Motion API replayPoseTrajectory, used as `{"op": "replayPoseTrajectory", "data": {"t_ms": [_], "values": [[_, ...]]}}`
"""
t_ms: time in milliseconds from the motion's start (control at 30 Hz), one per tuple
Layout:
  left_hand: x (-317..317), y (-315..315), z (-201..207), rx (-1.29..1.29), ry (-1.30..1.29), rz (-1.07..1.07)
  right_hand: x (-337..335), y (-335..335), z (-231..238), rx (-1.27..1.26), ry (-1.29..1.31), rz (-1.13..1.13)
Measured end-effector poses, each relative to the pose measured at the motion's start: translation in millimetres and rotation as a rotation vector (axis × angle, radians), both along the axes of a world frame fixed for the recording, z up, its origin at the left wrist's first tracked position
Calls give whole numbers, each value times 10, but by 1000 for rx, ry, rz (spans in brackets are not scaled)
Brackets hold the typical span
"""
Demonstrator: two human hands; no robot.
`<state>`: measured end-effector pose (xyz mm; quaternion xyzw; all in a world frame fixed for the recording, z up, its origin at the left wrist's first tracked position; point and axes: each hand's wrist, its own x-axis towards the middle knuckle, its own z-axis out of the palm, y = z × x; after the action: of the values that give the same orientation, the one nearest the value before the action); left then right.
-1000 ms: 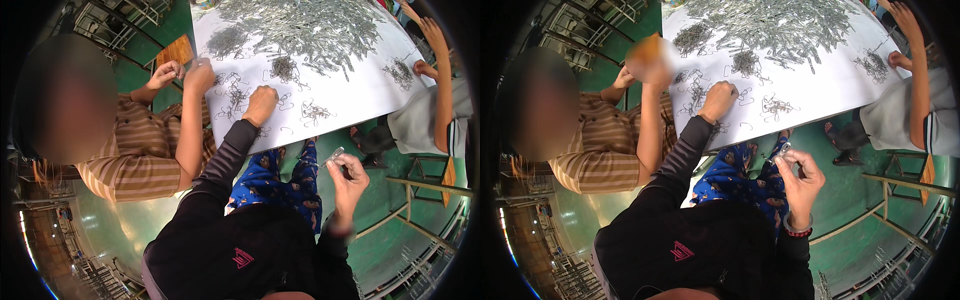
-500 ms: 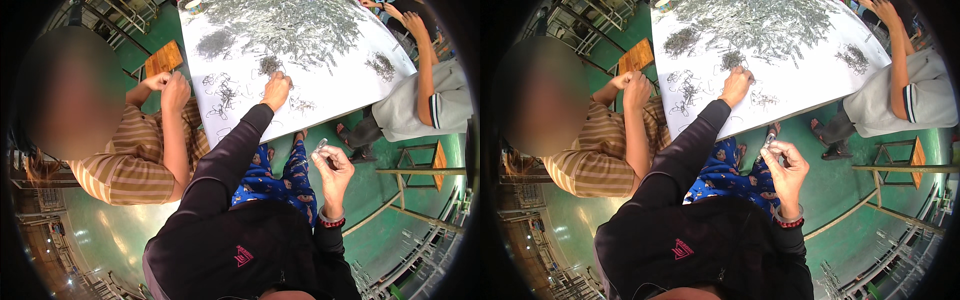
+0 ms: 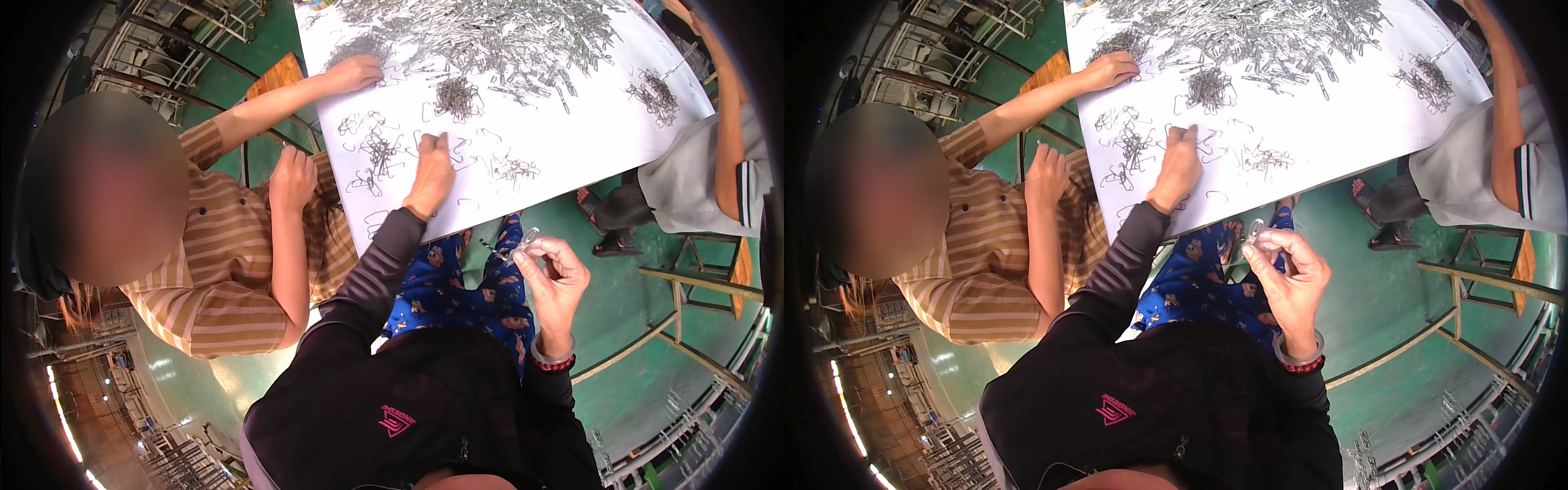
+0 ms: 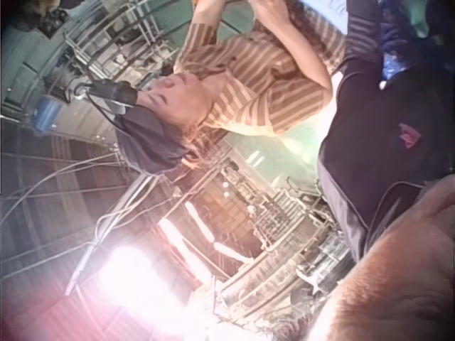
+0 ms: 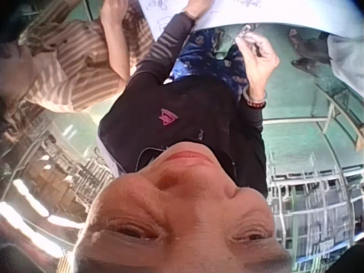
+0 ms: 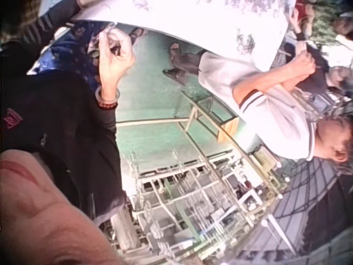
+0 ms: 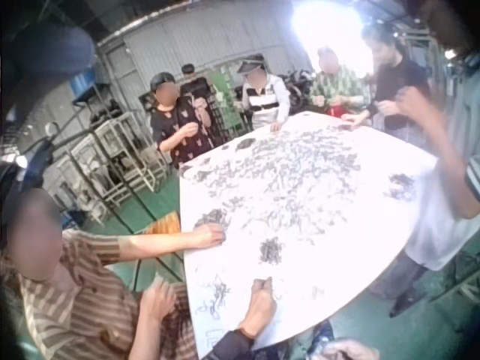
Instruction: The person picks up small metal hooks from a table and hangs them onto a metal rack.
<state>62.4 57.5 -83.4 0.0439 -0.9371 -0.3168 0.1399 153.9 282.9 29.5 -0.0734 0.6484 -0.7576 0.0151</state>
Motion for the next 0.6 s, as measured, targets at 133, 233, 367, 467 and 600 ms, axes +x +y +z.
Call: {"op": "replayPoseTrajectory", "data": {"t_ms": [133,233,367,467,600], "values": [[-254,419,25,131,-40,-135,-57,28,-9,51,-50,-5],[-375,564,88,81,131,-155,-37,71,8,71,-24,-36],[-589,582,124,-85,83,-11,-32,114,27,90,-1,-42],[-727,370,134,97,136,-102,-36,85,81,44,16,-46],[-917,-207,337,-118,145,190,-9,88,132,78,19,-32]]}}
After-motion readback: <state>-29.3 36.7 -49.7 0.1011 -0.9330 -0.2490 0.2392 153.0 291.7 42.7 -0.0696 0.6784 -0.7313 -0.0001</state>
